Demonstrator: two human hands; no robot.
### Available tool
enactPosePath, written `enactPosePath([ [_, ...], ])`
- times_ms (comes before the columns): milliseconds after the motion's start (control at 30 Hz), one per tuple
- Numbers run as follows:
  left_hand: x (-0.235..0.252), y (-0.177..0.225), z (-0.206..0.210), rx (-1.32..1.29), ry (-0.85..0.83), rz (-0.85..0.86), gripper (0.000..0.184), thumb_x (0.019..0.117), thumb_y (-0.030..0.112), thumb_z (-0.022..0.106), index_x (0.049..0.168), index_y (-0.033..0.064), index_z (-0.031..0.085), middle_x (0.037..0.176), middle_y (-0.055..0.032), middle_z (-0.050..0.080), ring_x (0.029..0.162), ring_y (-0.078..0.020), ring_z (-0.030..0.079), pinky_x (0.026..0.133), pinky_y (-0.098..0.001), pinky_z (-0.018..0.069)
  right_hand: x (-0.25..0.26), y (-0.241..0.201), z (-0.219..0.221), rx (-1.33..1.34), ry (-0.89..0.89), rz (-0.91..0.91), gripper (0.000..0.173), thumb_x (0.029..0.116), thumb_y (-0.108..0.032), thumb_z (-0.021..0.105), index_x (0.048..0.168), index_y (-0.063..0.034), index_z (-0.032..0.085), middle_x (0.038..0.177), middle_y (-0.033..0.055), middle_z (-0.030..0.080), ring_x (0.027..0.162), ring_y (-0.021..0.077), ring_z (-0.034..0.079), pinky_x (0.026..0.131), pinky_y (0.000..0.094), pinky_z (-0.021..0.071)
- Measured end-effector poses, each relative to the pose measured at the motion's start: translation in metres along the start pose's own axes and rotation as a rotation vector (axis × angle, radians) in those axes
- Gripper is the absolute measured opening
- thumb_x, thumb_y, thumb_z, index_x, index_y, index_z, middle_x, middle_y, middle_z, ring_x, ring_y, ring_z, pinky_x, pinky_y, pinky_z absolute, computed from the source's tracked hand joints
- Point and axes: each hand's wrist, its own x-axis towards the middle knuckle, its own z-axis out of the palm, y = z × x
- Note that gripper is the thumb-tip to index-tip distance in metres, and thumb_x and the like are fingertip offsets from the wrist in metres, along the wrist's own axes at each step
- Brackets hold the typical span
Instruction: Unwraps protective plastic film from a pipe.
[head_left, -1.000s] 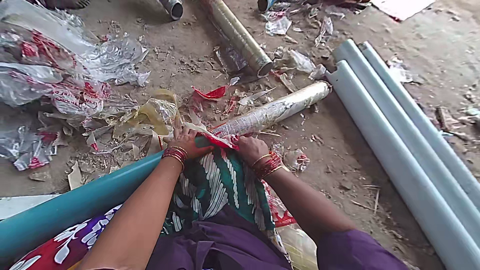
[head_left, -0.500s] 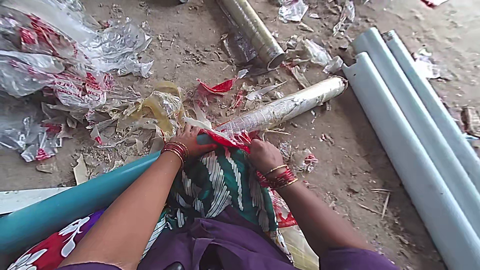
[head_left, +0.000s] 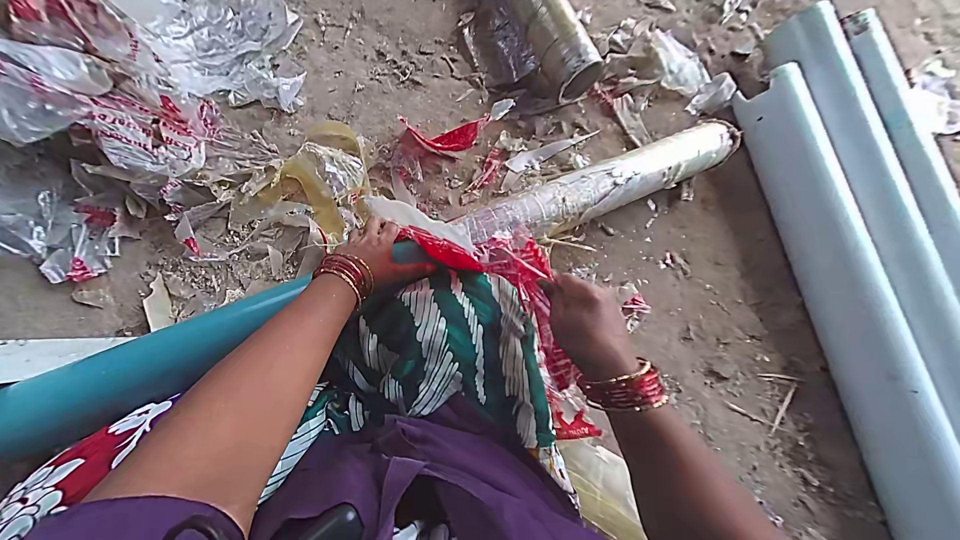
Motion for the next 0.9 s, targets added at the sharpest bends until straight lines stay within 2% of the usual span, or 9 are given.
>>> enactPosePath([
  [100,0.002,-0.005,0.003,0.037,0.031,-0.005,0.104,0.0846,0.081,0.060,0.157,0.0088,0.040,0.159,-0.0268,0.037,0.144,-0.0502,0.040,0.107,-0.0692,0.0399,-0.007,-0.002,-0.004,-0.017,0.033,-0.001,0.033,0.1083,-0.023,0.051,0.094,0.0022,0.067,0.081,0.0233,0.068,0.081,0.0446,0.070,0.068,0.0631,0.0518],
  [233,-0.001,-0.005,0.009,0.035,0.017,0.026,0.101,0.0851,0.079,0.061,0.156,0.0096,0.042,0.158,-0.0258,0.040,0.143,-0.0478,0.041,0.108,-0.0673,0.0398,-0.012,-0.015,-0.017,-0.043,-0.029,0.043,0.034,0.1086,-0.023,0.052,0.095,0.0035,0.068,0.084,0.0252,0.069,0.087,0.0457,0.070,0.073,0.0631,0.0519],
  [367,-0.004,0.000,0.003,0.006,0.003,-0.005,0.101,0.0857,0.077,0.062,0.155,0.0075,0.042,0.159,-0.0253,0.039,0.143,-0.0472,0.041,0.107,-0.0669,0.0403,0.022,-0.021,-0.045,0.033,-0.050,-0.014,0.036,0.1071,-0.023,0.055,0.081,-0.0010,0.067,0.074,0.0180,0.064,0.072,0.0363,0.064,0.064,0.0589,0.0481],
  [433,-0.008,0.005,0.003,0.024,0.007,-0.024,0.100,0.0858,0.077,0.062,0.152,0.0047,0.045,0.157,-0.0259,0.040,0.142,-0.0474,0.043,0.105,-0.0664,0.0420,0.047,-0.032,-0.063,0.004,-0.057,-0.022,0.042,0.1065,-0.029,0.056,0.076,-0.0022,0.066,0.072,0.0184,0.063,0.069,0.0365,0.063,0.059,0.0587,0.0468],
  [567,-0.013,0.008,0.005,0.064,0.024,-0.039,0.099,0.0853,0.079,0.060,0.150,0.0054,0.048,0.154,-0.0249,0.044,0.143,-0.0481,0.041,0.101,-0.0667,0.0447,0.095,-0.072,-0.080,-0.216,-0.081,-0.024,0.040,0.1045,-0.032,0.057,0.081,-0.0010,0.065,0.086,0.0228,0.067,0.089,0.0432,0.067,0.067,0.0629,0.0472],
  [733,-0.010,0.006,0.002,0.053,0.031,-0.042,0.096,0.0847,0.078,0.062,0.149,0.0076,0.050,0.156,-0.0227,0.042,0.143,-0.0472,0.040,0.101,-0.0680,0.0447,0.190,-0.057,-0.047,0.035,-0.060,0.101,0.037,0.0977,-0.033,0.067,0.099,0.0043,0.069,0.109,0.0271,0.069,0.106,0.0436,0.066,0.087,0.0673,0.0486],
  [800,-0.009,0.008,0.003,0.040,0.024,-0.038,0.096,0.0850,0.077,0.063,0.150,0.0085,0.049,0.156,-0.0236,0.042,0.142,-0.0472,0.041,0.102,-0.0675,0.0443,0.198,-0.048,-0.026,0.105,-0.053,0.012,0.037,0.1046,-0.031,0.053,0.099,0.0016,0.070,0.106,0.0236,0.070,0.102,0.0394,0.068,0.086,0.0641,0.0502],
  [867,-0.010,0.007,0.001,0.042,0.003,-0.052,0.097,0.0855,0.078,0.062,0.152,0.0088,0.045,0.158,-0.0258,0.039,0.144,-0.0477,0.040,0.104,-0.0676,0.0428,0.190,-0.031,-0.019,0.471,-0.015,0.009,0.053,0.1141,-0.036,0.030,0.109,-0.0020,0.070,0.095,0.0098,0.069,0.085,0.0194,0.064,0.077,0.0422,0.0513],
  [900,-0.010,0.007,0.001,0.045,-0.001,-0.057,0.099,0.0853,0.078,0.061,0.153,0.0088,0.044,0.158,-0.0262,0.038,0.144,-0.0478,0.040,0.104,-0.0674,0.0425,0.179,-0.016,-0.024,0.683,0.022,0.051,0.059,0.1141,-0.041,0.023,0.117,-0.0032,0.069,0.097,0.0060,0.073,0.085,0.0133,0.066,0.078,0.0353,0.0520],
])
